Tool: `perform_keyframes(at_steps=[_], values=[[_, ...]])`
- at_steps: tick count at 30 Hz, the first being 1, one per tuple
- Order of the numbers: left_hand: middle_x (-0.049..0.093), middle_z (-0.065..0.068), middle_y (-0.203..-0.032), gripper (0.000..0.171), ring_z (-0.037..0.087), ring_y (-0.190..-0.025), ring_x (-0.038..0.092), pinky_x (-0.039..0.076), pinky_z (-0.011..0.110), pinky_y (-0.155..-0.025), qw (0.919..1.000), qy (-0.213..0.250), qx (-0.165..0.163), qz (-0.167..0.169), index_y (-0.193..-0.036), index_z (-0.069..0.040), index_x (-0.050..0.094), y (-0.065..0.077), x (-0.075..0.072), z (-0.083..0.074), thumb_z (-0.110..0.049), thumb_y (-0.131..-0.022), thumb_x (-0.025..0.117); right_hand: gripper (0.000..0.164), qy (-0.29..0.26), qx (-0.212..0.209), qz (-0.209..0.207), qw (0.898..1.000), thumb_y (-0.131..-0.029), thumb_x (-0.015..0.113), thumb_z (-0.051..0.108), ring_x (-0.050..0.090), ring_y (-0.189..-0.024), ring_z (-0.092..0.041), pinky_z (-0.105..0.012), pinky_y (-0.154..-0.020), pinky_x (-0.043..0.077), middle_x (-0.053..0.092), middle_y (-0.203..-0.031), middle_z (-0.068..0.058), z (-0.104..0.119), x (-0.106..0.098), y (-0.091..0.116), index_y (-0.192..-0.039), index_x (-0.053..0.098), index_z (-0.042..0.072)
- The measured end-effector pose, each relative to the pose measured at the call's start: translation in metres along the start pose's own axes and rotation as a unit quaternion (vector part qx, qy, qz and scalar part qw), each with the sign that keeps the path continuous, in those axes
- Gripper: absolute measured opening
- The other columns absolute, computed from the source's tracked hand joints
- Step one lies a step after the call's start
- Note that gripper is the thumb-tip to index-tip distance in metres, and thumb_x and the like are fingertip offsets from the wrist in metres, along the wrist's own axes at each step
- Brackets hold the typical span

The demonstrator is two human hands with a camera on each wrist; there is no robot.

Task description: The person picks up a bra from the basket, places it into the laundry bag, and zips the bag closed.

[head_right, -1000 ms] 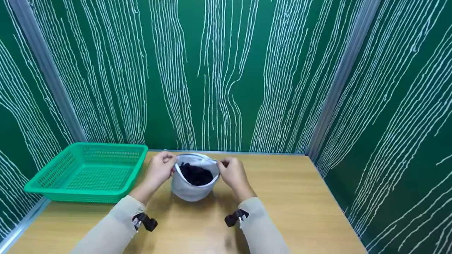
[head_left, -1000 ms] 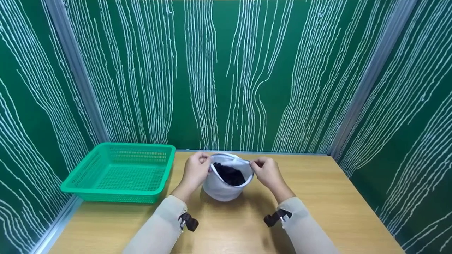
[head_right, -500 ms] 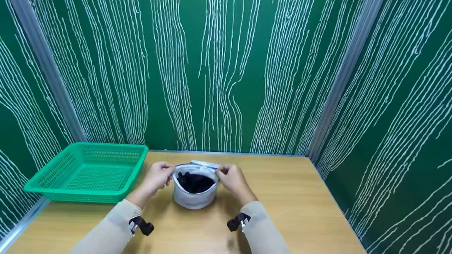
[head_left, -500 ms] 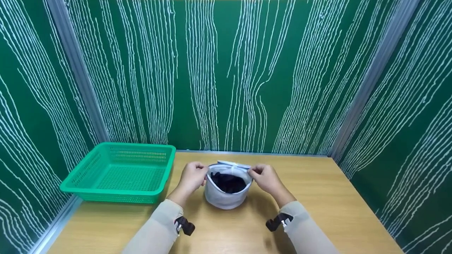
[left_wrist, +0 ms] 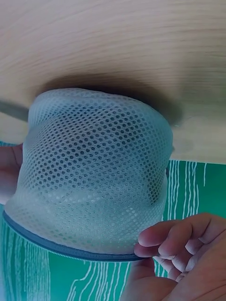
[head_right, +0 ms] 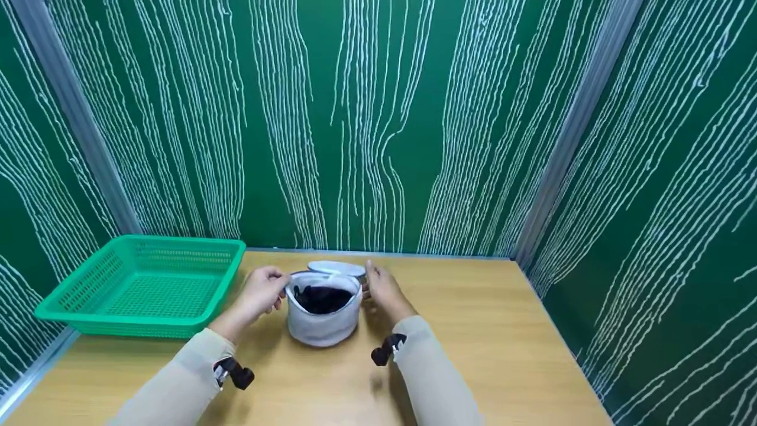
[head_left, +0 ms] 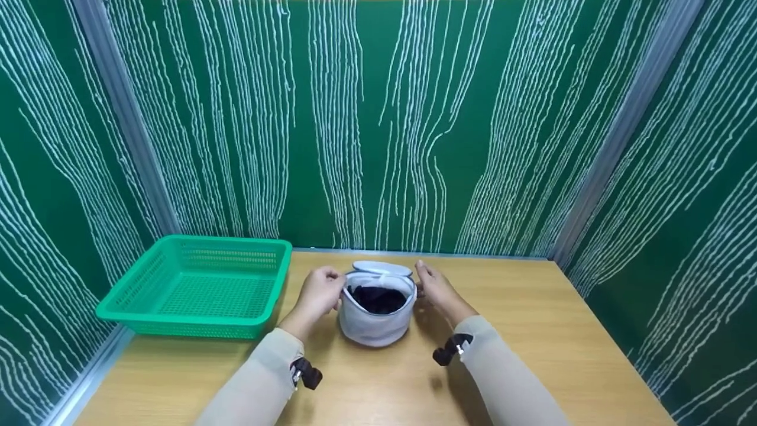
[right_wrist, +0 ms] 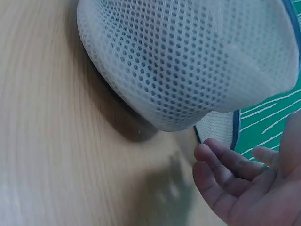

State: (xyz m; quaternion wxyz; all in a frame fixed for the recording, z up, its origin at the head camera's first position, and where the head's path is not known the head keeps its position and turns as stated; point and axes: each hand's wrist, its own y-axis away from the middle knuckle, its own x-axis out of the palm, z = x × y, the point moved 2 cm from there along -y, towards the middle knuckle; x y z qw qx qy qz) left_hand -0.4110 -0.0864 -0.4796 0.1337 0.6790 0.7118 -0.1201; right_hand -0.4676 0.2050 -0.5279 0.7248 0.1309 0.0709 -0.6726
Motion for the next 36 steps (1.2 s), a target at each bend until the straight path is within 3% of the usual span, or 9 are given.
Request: perform_keyframes(at_steps=[3, 7, 11, 15, 18, 20, 23, 29, 36], values=[[0.067, 0.004, -0.08, 0.018, 0.015, -0.054, 0.059, 0.041, 0.023, -0.047, 1.0, 0.0, 0.0, 0.007, -0.11, -0.004, 0.074, 0.001, 0.0, 0.002, -0.017, -0.112, 0.061, 0.07, -0.004, 0.003, 0.008, 1.0, -0.124, 0.025, 0.053, 0.075, -0.11, -0.035, -0.061, -0.099, 0.064, 0.072, -0.134, -0.032, -0.003, 0.003, -0.003, -0.173, 0.043, 0.006], [0.067, 0.004, -0.079, 0.018, 0.018, -0.054, 0.059, 0.04, 0.024, -0.046, 0.9999, -0.001, -0.003, 0.012, -0.11, -0.005, 0.072, 0.004, 0.0, 0.005, -0.018, -0.113, 0.061, 0.076, -0.002, 0.002, 0.028, 1.0, -0.123, 0.015, 0.057, 0.073, -0.126, -0.037, -0.057, -0.112, 0.058, 0.069, -0.147, -0.032, -0.005, 0.008, -0.007, -0.173, 0.044, 0.008], [0.067, 0.004, -0.079, 0.019, 0.018, -0.054, 0.059, 0.04, 0.023, -0.045, 1.0, 0.002, -0.003, 0.009, -0.11, -0.004, 0.071, 0.005, -0.001, 0.006, -0.019, -0.114, 0.06, 0.079, -0.044, 0.013, 0.067, 0.997, -0.122, 0.013, 0.06, 0.059, -0.154, -0.047, -0.062, -0.134, 0.04, 0.055, -0.167, -0.032, -0.004, 0.012, -0.011, -0.174, 0.042, 0.007], [0.066, 0.004, -0.078, 0.018, 0.018, -0.054, 0.059, 0.04, 0.023, -0.045, 0.9999, 0.01, -0.003, 0.004, -0.112, -0.004, 0.071, 0.003, -0.001, 0.007, -0.019, -0.114, 0.06, 0.08, -0.099, 0.035, 0.106, 0.989, -0.122, 0.018, 0.061, 0.043, -0.165, -0.049, -0.065, -0.141, 0.025, 0.043, -0.178, -0.028, -0.005, 0.013, -0.013, -0.173, 0.043, 0.006], [0.066, 0.007, -0.078, 0.018, 0.018, -0.053, 0.058, 0.04, 0.022, -0.045, 0.9998, 0.018, 0.004, 0.002, -0.111, -0.003, 0.071, 0.003, -0.001, 0.008, -0.018, -0.114, 0.059, 0.077, -0.12, 0.049, 0.111, 0.985, -0.123, 0.023, 0.059, 0.058, -0.149, -0.038, -0.055, -0.132, 0.041, 0.049, -0.174, -0.024, -0.006, 0.012, -0.013, -0.171, 0.046, 0.005], [0.068, 0.01, -0.078, 0.018, 0.017, -0.05, 0.057, 0.041, 0.022, -0.044, 0.9997, 0.022, 0.013, -0.002, -0.109, -0.002, 0.07, 0.003, -0.001, 0.009, -0.016, -0.113, 0.059, 0.072, -0.132, 0.056, 0.099, 0.985, -0.123, 0.028, 0.056, 0.062, -0.132, -0.026, -0.044, -0.115, 0.051, 0.057, -0.166, -0.019, -0.006, 0.012, -0.013, -0.169, 0.049, 0.004], [0.068, 0.012, -0.077, 0.018, 0.015, -0.047, 0.054, 0.041, 0.021, -0.042, 0.9994, 0.027, 0.022, -0.009, -0.106, -0.001, 0.07, 0.003, 0.0, 0.009, -0.015, -0.112, 0.06, 0.061, -0.135, 0.049, 0.07, 0.987, -0.125, 0.037, 0.045, 0.062, -0.122, -0.021, -0.034, -0.1, 0.051, 0.065, -0.153, -0.015, -0.004, 0.01, -0.014, -0.163, 0.055, 0.001], [0.064, 0.009, -0.075, 0.018, 0.015, -0.048, 0.054, 0.04, 0.022, -0.042, 0.9993, 0.033, 0.015, -0.005, -0.105, -0.002, 0.068, 0.005, 0.0, 0.011, -0.015, -0.113, 0.058, 0.039, -0.113, 0.031, -0.018, 0.993, -0.121, 0.054, 0.019, 0.072, -0.126, -0.025, -0.036, -0.109, 0.06, 0.077, -0.14, -0.017, 0.003, 0.008, -0.015, -0.152, 0.068, -0.001], [0.064, 0.012, -0.075, 0.019, 0.016, -0.049, 0.055, 0.039, 0.022, -0.042, 0.9988, 0.047, 0.012, -0.003, -0.101, -0.004, 0.065, 0.003, 0.001, 0.012, -0.014, -0.114, 0.056, 0.033, -0.118, 0.021, -0.074, 0.99, -0.116, 0.062, 0.008, 0.078, -0.112, -0.018, -0.034, -0.101, 0.066, 0.076, -0.142, -0.02, 0.016, 0.007, -0.014, -0.147, 0.073, 0.0]])
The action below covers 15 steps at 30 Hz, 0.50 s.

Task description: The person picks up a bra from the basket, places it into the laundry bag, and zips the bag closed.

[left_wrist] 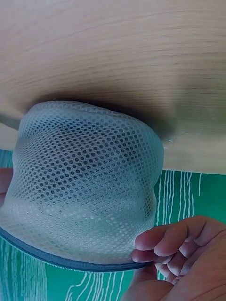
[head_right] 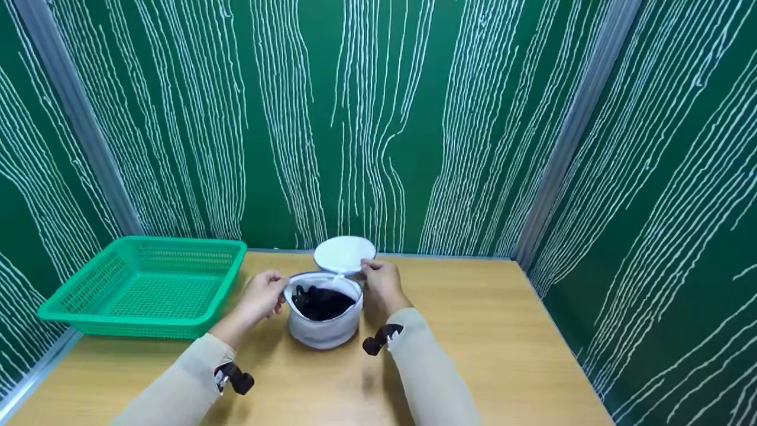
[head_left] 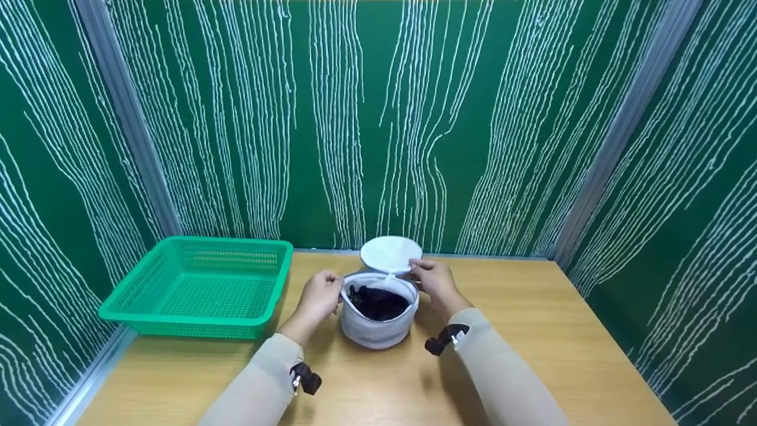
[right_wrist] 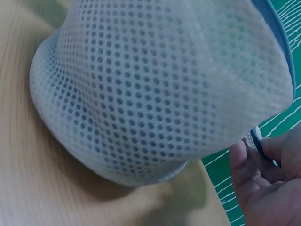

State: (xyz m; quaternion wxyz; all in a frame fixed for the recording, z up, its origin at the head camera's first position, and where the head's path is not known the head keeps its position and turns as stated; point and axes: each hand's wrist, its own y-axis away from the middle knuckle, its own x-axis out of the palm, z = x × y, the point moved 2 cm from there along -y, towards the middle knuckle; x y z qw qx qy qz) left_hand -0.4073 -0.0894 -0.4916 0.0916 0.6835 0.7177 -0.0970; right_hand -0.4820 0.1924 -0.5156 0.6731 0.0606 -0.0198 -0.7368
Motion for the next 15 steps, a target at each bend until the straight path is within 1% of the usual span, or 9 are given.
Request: perform_keyframes(at_steps=[5, 8, 9, 10, 12, 14, 15], values=[[0.063, 0.011, -0.074, 0.019, 0.016, -0.049, 0.054, 0.041, 0.022, -0.043, 1.0, 0.009, 0.0, 0.002, -0.1, -0.004, 0.065, -0.001, 0.0, 0.002, -0.014, -0.114, 0.057, 0.023, -0.018, -0.025, -0.021, 0.999, -0.112, 0.068, 0.003, 0.078, -0.099, -0.017, -0.045, -0.104, 0.067, 0.08, -0.121, -0.012, 0.009, -0.003, 0.002, -0.132, 0.077, -0.003], [0.061, 0.009, -0.072, 0.019, 0.016, -0.049, 0.054, 0.041, 0.022, -0.043, 0.9999, 0.012, -0.002, 0.003, -0.099, -0.004, 0.065, -0.002, -0.001, 0.005, -0.013, -0.114, 0.057, 0.014, -0.038, -0.054, -0.028, 0.997, -0.109, 0.069, -0.003, 0.078, -0.091, -0.017, -0.043, -0.094, 0.07, 0.08, -0.108, -0.01, 0.014, -0.003, 0.004, -0.122, 0.072, -0.005], [0.061, 0.009, -0.071, 0.019, 0.016, -0.049, 0.054, 0.041, 0.021, -0.043, 0.9999, 0.011, -0.002, 0.003, -0.099, -0.005, 0.065, -0.002, -0.001, 0.005, -0.014, -0.114, 0.057, 0.013, -0.048, -0.062, -0.029, 0.996, -0.107, 0.07, -0.005, 0.078, -0.088, -0.017, -0.041, -0.089, 0.071, 0.08, -0.104, -0.01, 0.016, -0.003, 0.005, -0.12, 0.069, -0.004], [0.06, 0.008, -0.071, 0.019, 0.016, -0.049, 0.055, 0.041, 0.022, -0.043, 0.9999, 0.011, -0.002, 0.003, -0.098, -0.004, 0.065, -0.002, -0.002, 0.006, -0.014, -0.114, 0.058, 0.016, -0.057, -0.068, -0.03, 0.996, -0.106, 0.07, -0.007, 0.079, -0.086, -0.017, -0.039, -0.085, 0.071, 0.08, -0.102, -0.01, 0.018, -0.003, 0.006, -0.121, 0.065, -0.004], [0.06, 0.006, -0.07, 0.019, 0.016, -0.048, 0.054, 0.041, 0.021, -0.043, 1.0, 0.003, 0.002, -0.001, -0.099, -0.004, 0.066, -0.003, -0.002, 0.007, -0.014, -0.113, 0.058, 0.025, -0.074, -0.084, -0.028, 0.993, -0.104, 0.07, -0.01, 0.08, -0.082, -0.017, -0.033, -0.077, 0.07, 0.081, -0.1, -0.011, 0.02, -0.003, 0.007, -0.126, 0.059, -0.003], [0.059, 0.005, -0.069, 0.018, 0.015, -0.048, 0.054, 0.041, 0.022, -0.043, 1.0, -0.005, 0.002, -0.007, -0.1, -0.003, 0.067, -0.003, -0.003, 0.008, -0.014, -0.112, 0.058, 0.035, -0.081, -0.093, -0.028, 0.992, -0.103, 0.071, -0.011, 0.08, -0.081, -0.016, -0.032, -0.075, 0.069, 0.082, -0.1, -0.011, 0.022, -0.003, 0.008, -0.134, 0.057, -0.002], [0.059, 0.004, -0.069, 0.019, 0.015, -0.048, 0.054, 0.041, 0.022, -0.043, 0.9999, -0.008, 0.002, -0.009, -0.101, -0.003, 0.067, -0.003, -0.003, 0.008, -0.014, -0.112, 0.059, 0.04, -0.084, -0.097, -0.025, 0.991, -0.102, 0.071, -0.01, 0.081, -0.081, -0.016, -0.032, -0.075, 0.069, 0.083, -0.1, -0.011, 0.023, -0.003, 0.009, -0.139, 0.056, -0.004]])
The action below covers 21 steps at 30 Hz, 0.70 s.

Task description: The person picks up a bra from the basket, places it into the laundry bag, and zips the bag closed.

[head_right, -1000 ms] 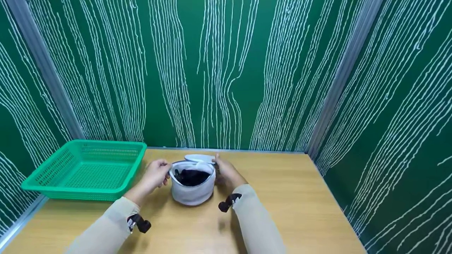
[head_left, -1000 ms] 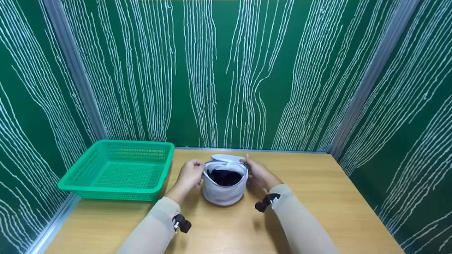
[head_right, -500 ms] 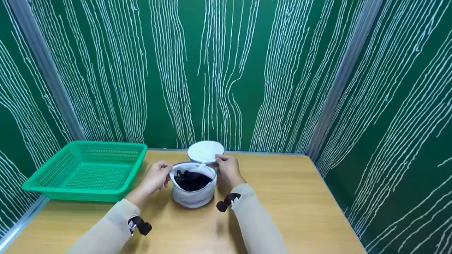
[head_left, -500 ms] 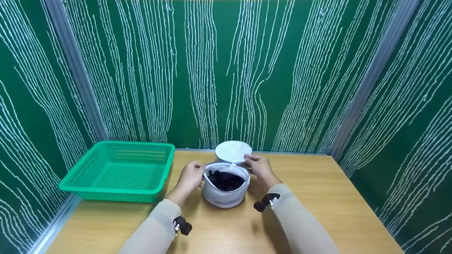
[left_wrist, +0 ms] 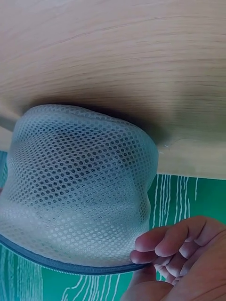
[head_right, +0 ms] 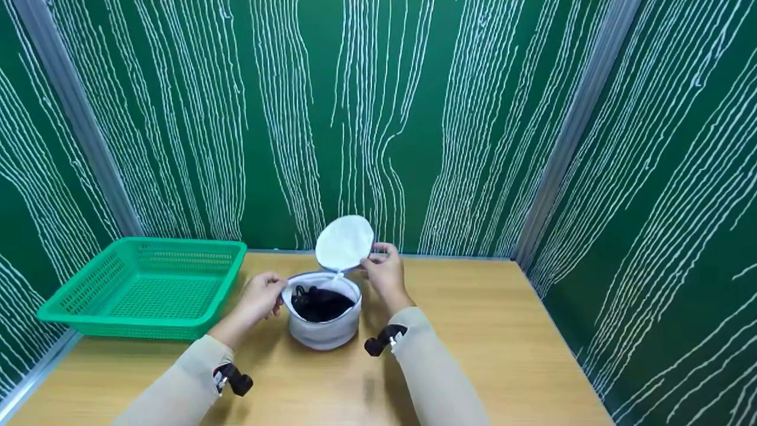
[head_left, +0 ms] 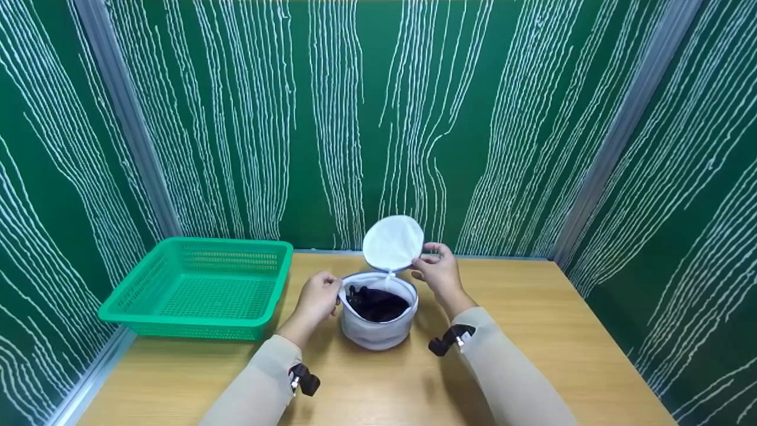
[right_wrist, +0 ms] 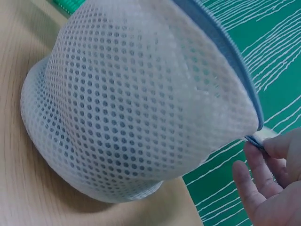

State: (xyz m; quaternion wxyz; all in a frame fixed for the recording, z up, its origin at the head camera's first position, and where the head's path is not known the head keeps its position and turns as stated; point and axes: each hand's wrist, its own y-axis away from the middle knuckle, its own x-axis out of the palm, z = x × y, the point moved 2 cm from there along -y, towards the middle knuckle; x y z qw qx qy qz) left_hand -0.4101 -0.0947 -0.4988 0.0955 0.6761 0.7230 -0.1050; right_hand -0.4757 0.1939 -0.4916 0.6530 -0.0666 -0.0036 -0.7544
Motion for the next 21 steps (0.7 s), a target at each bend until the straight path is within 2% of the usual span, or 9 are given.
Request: perform_keyframes(at_steps=[2, 6, 10, 14, 17, 21], values=[[0.059, 0.003, -0.07, 0.018, 0.014, -0.048, 0.053, 0.041, 0.022, -0.044, 1.0, -0.006, 0.0, -0.005, -0.103, -0.002, 0.068, 0.0, 0.0, 0.001, -0.015, -0.112, 0.059, 0.044, -0.003, -0.008, 0.007, 1.0, -0.102, 0.073, -0.01, 0.081, -0.081, -0.015, -0.033, -0.077, 0.071, 0.083, -0.101, -0.011, 0.002, 0.0, 0.001, -0.143, 0.058, -0.008], [0.059, 0.003, -0.07, 0.019, 0.014, -0.049, 0.054, 0.042, 0.022, -0.045, 1.0, -0.005, 0.001, -0.007, -0.103, -0.002, 0.069, 0.0, -0.001, 0.002, -0.015, -0.112, 0.06, 0.036, -0.004, -0.011, 0.029, 1.0, -0.101, 0.076, -0.009, 0.081, -0.083, -0.014, -0.037, -0.084, 0.072, 0.082, -0.1, -0.006, 0.008, -0.001, 0.003, -0.136, 0.067, -0.012], [0.059, 0.002, -0.068, 0.018, 0.014, -0.048, 0.054, 0.043, 0.022, -0.045, 1.0, -0.004, 0.001, -0.005, -0.102, -0.003, 0.07, -0.001, -0.002, 0.003, -0.016, -0.112, 0.061, 0.025, -0.01, -0.004, 0.051, 0.999, -0.101, 0.077, -0.009, 0.082, -0.087, -0.014, -0.037, -0.084, 0.072, 0.083, -0.098, -0.002, 0.012, -0.004, 0.007, -0.126, 0.073, -0.007], [0.06, 0.001, -0.067, 0.018, 0.014, -0.047, 0.055, 0.043, 0.022, -0.045, 1.0, -0.002, 0.004, -0.001, -0.103, -0.002, 0.072, -0.002, -0.004, 0.005, -0.016, -0.112, 0.063, 0.019, -0.016, 0.001, 0.079, 0.997, -0.1, 0.078, -0.008, 0.082, -0.089, -0.013, -0.033, -0.08, 0.071, 0.084, -0.097, -0.001, 0.014, -0.006, 0.009, -0.118, 0.077, -0.001], [0.061, 0.001, -0.067, 0.019, 0.013, -0.047, 0.056, 0.045, 0.023, -0.044, 0.9999, 0.008, 0.006, -0.001, -0.105, -0.001, 0.073, -0.002, -0.007, 0.006, -0.015, -0.111, 0.063, 0.016, -0.001, -0.013, 0.101, 0.995, -0.1, 0.079, -0.008, 0.083, -0.09, -0.013, -0.031, -0.079, 0.071, 0.085, -0.098, -0.002, 0.014, -0.008, 0.011, -0.114, 0.079, 0.0], [0.062, 0.001, -0.068, 0.019, 0.014, -0.047, 0.059, 0.047, 0.024, -0.045, 0.9996, 0.029, 0.005, -0.003, -0.106, 0.001, 0.074, -0.004, -0.008, 0.008, -0.015, -0.111, 0.064, 0.015, 0.047, -0.048, 0.127, 0.99, -0.099, 0.08, -0.006, 0.084, -0.092, -0.014, -0.03, -0.078, 0.071, 0.087, -0.102, -0.004, 0.014, -0.014, 0.012, -0.114, 0.082, -0.002]])
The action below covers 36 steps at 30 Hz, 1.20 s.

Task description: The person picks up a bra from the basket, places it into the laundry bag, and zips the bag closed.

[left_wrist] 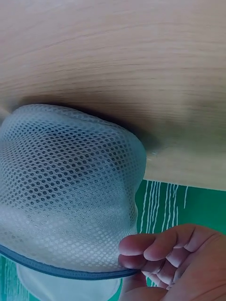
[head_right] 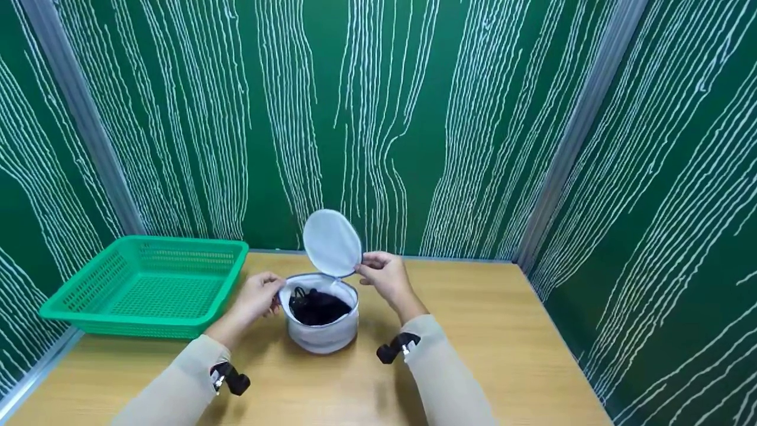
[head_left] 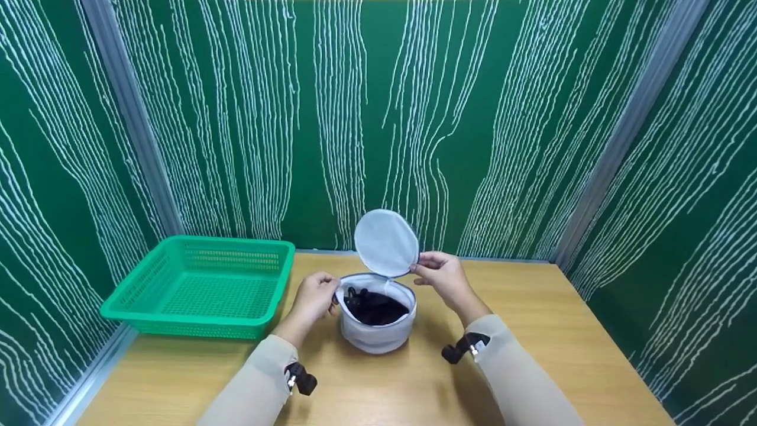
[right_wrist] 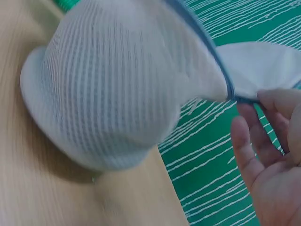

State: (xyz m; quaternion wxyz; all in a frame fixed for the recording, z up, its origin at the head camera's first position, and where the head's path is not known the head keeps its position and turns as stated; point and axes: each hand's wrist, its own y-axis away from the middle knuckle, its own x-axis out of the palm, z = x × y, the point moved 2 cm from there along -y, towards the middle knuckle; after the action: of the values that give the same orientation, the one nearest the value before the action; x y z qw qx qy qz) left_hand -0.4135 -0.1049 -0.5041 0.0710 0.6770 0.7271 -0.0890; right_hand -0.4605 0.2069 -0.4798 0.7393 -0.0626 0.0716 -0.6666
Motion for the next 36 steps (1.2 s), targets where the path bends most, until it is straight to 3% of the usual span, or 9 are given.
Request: perform_keyframes(at_steps=[5, 10, 13, 17, 21, 25, 28, 32, 36], values=[[0.063, 0.002, -0.07, 0.022, 0.012, -0.046, 0.059, 0.045, 0.022, -0.044, 0.9996, 0.029, -0.006, 0.003, -0.113, 0.004, 0.073, -0.001, 0.0, 0.004, -0.015, -0.111, 0.064, 0.016, 0.064, -0.05, 0.03, 0.996, -0.099, 0.081, -0.004, 0.083, -0.091, -0.011, -0.027, -0.078, 0.069, 0.088, -0.103, -0.007, 0.0, -0.003, 0.007, -0.115, 0.082, -0.008], [0.066, 0.004, -0.071, 0.023, 0.01, -0.045, 0.061, 0.046, 0.021, -0.042, 0.9984, 0.055, -0.014, 0.011, -0.119, 0.005, 0.07, -0.001, 0.002, 0.006, -0.015, -0.112, 0.062, 0.014, 0.133, -0.094, 0.045, 0.986, -0.097, 0.078, -0.008, 0.076, -0.081, -0.003, -0.019, -0.076, 0.065, 0.087, -0.099, -0.017, -0.001, -0.002, 0.016, -0.109, 0.08, -0.016], [0.071, 0.006, -0.074, 0.022, 0.012, -0.048, 0.066, 0.051, 0.023, -0.044, 0.9975, 0.066, -0.025, 0.012, -0.116, 0.003, 0.07, 0.0, 0.003, 0.006, -0.017, -0.113, 0.063, 0.011, 0.182, -0.105, 0.052, 0.976, -0.098, 0.079, -0.009, 0.078, -0.089, -0.004, -0.016, -0.078, 0.063, 0.087, -0.106, -0.019, -0.002, 0.001, 0.021, -0.107, 0.084, -0.01], [0.074, 0.008, -0.079, 0.021, 0.014, -0.053, 0.068, 0.055, 0.025, -0.048, 0.997, 0.066, -0.04, 0.004, -0.114, 0.001, 0.073, 0.001, 0.002, 0.005, -0.019, -0.114, 0.064, 0.017, 0.233, -0.11, 0.064, 0.964, -0.1, 0.079, -0.008, 0.084, -0.111, -0.024, -0.019, -0.083, 0.065, 0.086, -0.12, -0.016, -0.002, 0.003, 0.025, -0.108, 0.089, 0.003], [0.072, 0.008, -0.085, 0.022, 0.015, -0.057, 0.065, 0.056, 0.026, -0.051, 0.9958, 0.071, -0.057, 0.009, -0.12, -0.001, 0.073, 0.001, 0.001, 0.004, -0.02, -0.115, 0.065, 0.022, 0.241, -0.094, 0.073, 0.963, -0.101, 0.077, -0.007, 0.081, -0.126, -0.036, -0.024, -0.091, 0.067, 0.086, -0.127, -0.01, -0.004, 0.001, 0.026, -0.105, 0.09, 0.01], [0.074, 0.01, -0.091, 0.031, 0.017, -0.063, 0.069, 0.059, 0.027, -0.054, 0.9954, 0.063, -0.066, 0.029, -0.125, -0.002, 0.074, 0.004, 0.0, 0.004, -0.03, -0.112, 0.073, 0.024, 0.221, -0.078, 0.092, 0.968, -0.102, 0.074, -0.008, 0.074, -0.138, -0.041, -0.031, -0.102, 0.066, 0.082, -0.138, -0.012, -0.006, 0.001, 0.026, -0.105, 0.09, 0.01], [0.078, 0.012, -0.098, 0.041, 0.019, -0.07, 0.074, 0.063, 0.029, -0.059, 0.9956, 0.044, -0.072, 0.042, -0.132, -0.002, 0.074, 0.006, 0.0, 0.004, -0.035, -0.108, 0.081, 0.027, 0.209, -0.059, 0.102, 0.971, -0.106, 0.067, -0.007, 0.072, -0.141, -0.042, -0.038, -0.101, 0.068, 0.077, -0.148, -0.015, -0.01, 0.001, 0.028, -0.11, 0.089, 0.008], [0.079, 0.014, -0.105, 0.044, 0.021, -0.076, 0.076, 0.065, 0.031, -0.064, 0.9956, 0.03, -0.077, 0.043, -0.135, -0.001, 0.073, 0.008, -0.001, 0.004, -0.031, -0.105, 0.084, 0.027, 0.2, -0.009, 0.081, 0.976, -0.114, 0.061, 0.01, 0.077, -0.123, -0.032, -0.04, -0.084, 0.071, 0.079, -0.14, -0.017, -0.014, 0.003, 0.031, -0.129, 0.084, 0.006], [0.077, 0.013, -0.103, 0.039, 0.022, -0.076, 0.072, 0.062, 0.032, -0.062, 0.9966, 0.016, -0.07, 0.039, -0.133, -0.003, 0.073, 0.01, 0.002, 0.001, -0.029, -0.105, 0.083, 0.034, 0.206, 0.016, 0.065, 0.976, -0.114, 0.068, 0.022, 0.072, -0.092, -0.02, -0.035, -0.069, 0.065, 0.078, -0.117, -0.015, -0.013, 0.009, 0.032, -0.142, 0.077, 0.004]])
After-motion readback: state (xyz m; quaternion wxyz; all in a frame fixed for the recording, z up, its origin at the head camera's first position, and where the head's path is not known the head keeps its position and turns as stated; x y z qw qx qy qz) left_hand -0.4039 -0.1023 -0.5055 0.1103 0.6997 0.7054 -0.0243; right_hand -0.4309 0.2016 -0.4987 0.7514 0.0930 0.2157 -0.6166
